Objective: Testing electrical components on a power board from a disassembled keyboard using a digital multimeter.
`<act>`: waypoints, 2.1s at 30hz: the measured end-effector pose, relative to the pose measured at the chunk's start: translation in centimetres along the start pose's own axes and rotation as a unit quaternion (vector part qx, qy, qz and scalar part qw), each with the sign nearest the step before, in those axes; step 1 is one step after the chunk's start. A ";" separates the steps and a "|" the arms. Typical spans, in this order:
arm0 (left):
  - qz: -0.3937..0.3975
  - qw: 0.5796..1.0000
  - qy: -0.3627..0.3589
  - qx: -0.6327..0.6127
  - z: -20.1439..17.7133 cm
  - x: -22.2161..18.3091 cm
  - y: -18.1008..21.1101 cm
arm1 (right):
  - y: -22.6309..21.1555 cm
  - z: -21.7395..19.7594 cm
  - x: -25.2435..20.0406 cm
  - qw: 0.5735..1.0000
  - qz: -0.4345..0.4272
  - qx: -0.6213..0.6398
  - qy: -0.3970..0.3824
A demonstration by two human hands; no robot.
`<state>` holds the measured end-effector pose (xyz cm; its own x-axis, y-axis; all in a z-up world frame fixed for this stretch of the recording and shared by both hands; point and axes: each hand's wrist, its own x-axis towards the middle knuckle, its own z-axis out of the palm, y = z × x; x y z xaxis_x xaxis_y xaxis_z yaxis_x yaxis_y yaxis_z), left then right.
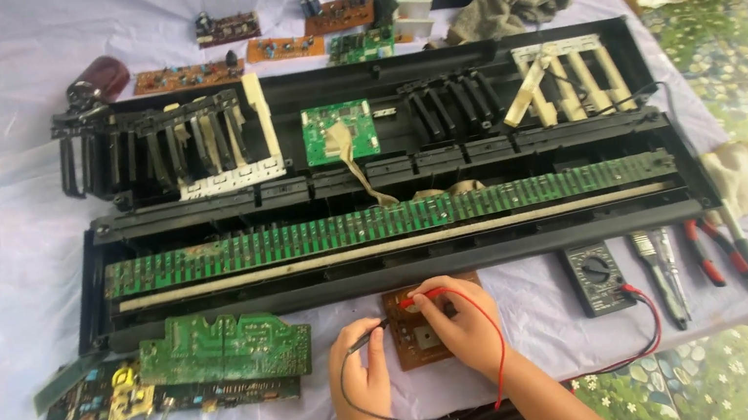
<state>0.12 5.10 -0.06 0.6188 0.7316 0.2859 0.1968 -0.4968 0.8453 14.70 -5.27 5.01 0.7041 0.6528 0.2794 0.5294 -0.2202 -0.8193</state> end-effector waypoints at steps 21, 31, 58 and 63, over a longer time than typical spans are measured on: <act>-0.046 0.999 -0.010 0.027 1.3 -0.5 -2.8 | 0.6 -0.3 0.2 1.000 -0.007 -0.013 -0.020; -0.162 0.985 -0.035 0.037 1.9 -0.6 -2.9 | 1.4 0.2 -0.5 0.999 0.002 -0.038 -0.002; -0.050 0.987 -0.143 -0.053 -2.4 3.4 1.2 | 0.3 -3.0 9.6 0.877 -0.174 -0.010 -0.449; -0.204 0.969 -0.127 -0.058 -1.2 4.2 2.3 | 1.6 -2.9 8.9 0.910 -0.181 0.041 -0.370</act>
<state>2.25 7.57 3.66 0.6785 0.7095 -0.1904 0.3859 -0.1238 0.9142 23.15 -1.89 7.65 -0.0384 0.9880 0.1493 0.6053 0.1419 -0.7833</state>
